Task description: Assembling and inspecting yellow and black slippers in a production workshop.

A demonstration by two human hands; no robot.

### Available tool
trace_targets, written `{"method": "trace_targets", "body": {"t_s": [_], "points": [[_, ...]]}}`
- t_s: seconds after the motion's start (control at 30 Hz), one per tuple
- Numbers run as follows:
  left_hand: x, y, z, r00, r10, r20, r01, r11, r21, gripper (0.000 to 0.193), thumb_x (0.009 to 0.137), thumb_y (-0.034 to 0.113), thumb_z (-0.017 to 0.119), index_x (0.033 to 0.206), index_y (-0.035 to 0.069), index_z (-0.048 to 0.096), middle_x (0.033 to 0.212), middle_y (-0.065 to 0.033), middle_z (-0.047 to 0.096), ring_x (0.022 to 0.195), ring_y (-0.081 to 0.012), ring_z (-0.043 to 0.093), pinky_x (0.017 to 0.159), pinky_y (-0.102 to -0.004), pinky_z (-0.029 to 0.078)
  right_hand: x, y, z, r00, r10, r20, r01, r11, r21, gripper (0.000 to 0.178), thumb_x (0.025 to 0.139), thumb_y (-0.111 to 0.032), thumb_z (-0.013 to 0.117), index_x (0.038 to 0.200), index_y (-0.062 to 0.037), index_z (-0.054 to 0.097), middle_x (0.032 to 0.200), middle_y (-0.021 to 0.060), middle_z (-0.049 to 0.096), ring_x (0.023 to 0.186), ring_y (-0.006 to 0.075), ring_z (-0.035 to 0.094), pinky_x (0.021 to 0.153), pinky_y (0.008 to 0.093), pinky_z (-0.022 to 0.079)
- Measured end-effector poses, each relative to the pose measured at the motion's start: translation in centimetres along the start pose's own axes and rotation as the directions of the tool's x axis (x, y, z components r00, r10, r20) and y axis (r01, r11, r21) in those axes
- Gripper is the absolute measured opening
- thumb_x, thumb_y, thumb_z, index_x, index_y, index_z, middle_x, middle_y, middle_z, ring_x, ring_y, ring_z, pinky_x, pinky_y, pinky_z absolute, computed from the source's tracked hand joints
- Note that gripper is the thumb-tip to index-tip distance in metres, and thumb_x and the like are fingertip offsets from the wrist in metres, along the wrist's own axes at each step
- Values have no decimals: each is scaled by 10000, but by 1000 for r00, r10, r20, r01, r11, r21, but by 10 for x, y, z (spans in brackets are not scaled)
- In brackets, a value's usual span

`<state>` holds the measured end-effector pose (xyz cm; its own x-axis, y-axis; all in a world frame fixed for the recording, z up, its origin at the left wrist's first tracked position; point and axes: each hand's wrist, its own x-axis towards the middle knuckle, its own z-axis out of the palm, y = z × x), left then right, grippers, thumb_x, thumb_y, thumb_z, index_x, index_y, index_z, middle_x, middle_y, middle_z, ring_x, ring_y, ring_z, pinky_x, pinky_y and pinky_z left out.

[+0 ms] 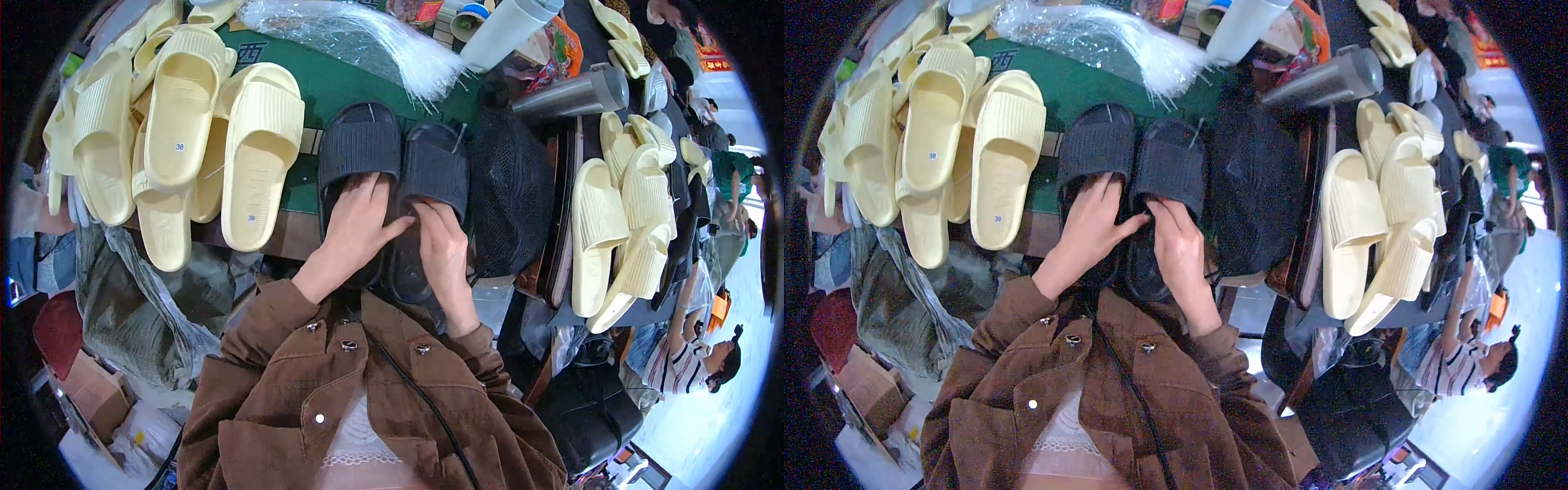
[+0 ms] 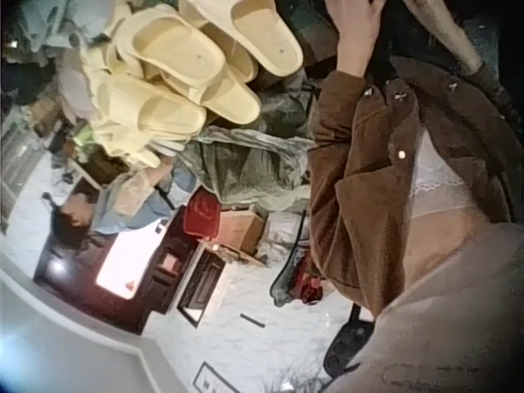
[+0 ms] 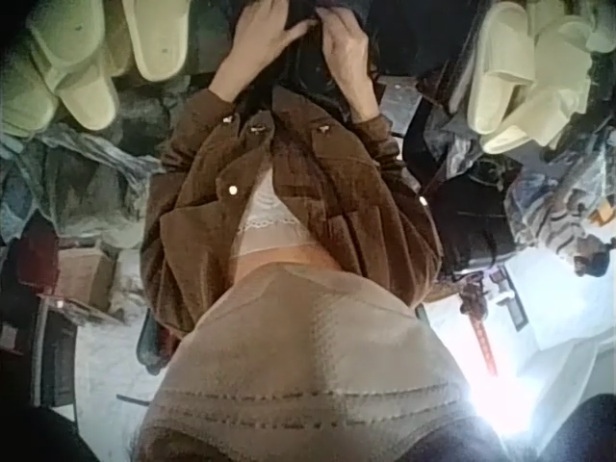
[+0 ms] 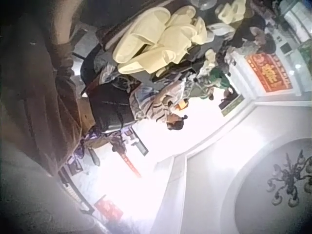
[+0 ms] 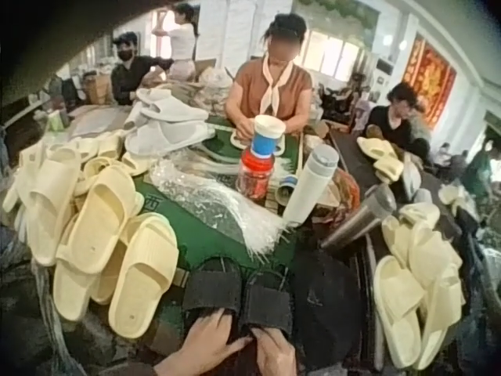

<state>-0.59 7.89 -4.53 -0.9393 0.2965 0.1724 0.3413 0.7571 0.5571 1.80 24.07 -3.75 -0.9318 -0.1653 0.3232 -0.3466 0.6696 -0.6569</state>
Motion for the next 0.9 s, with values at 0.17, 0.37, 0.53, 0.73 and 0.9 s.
{"method": "trace_targets", "body": {"t_s": [0.17,0.37,0.53,0.73,0.9], "points": [[7,9,5,992,-26,-127,32,998,48,538,773,302,698,1080,-104,526,1114,-277,542,1010,-433,537,861,-456,462,0,2,1,999,-53,-12,52,997,-54,298,792,61,573,1078,-1,628,1094,166,621,940,339,640,794,379,539],[10,8,8,991,-126,-38,126,992,11,383,775,290,674,909,-48,553,955,-231,578,852,-403,587,750,-464,487,5,-10,-16,991,-119,-62,122,992,45,299,796,92,565,1067,-8,645,1067,159,641,910,296,662,767,356,552],[11,5,11,993,-92,-78,98,992,82,397,791,321,647,921,-43,557,949,-225,580,845,-410,583,755,-468,483,64,-13,-49,990,-74,-118,79,996,45,196,860,65,565,1012,-4,666,943,130,657,761,191,654,677,268,510],[11,7,13,985,-51,-166,64,995,77,387,776,310,643,920,-40,563,929,-227,581,843,-415,585,807,-473,467,136,13,-18,1000,11,-4,-11,999,53,172,873,-108,596,988,1,661,892,181,671,819,366,655,717,393,518],[12,13,7,987,-143,-71,144,989,13,386,746,284,658,927,-48,577,927,-229,584,843,-409,586,848,-458,462,163,34,21,987,123,102,-108,983,-147,230,842,-150,622,1015,-4,667,875,177,689,838,320,677,741,395,522]]}}
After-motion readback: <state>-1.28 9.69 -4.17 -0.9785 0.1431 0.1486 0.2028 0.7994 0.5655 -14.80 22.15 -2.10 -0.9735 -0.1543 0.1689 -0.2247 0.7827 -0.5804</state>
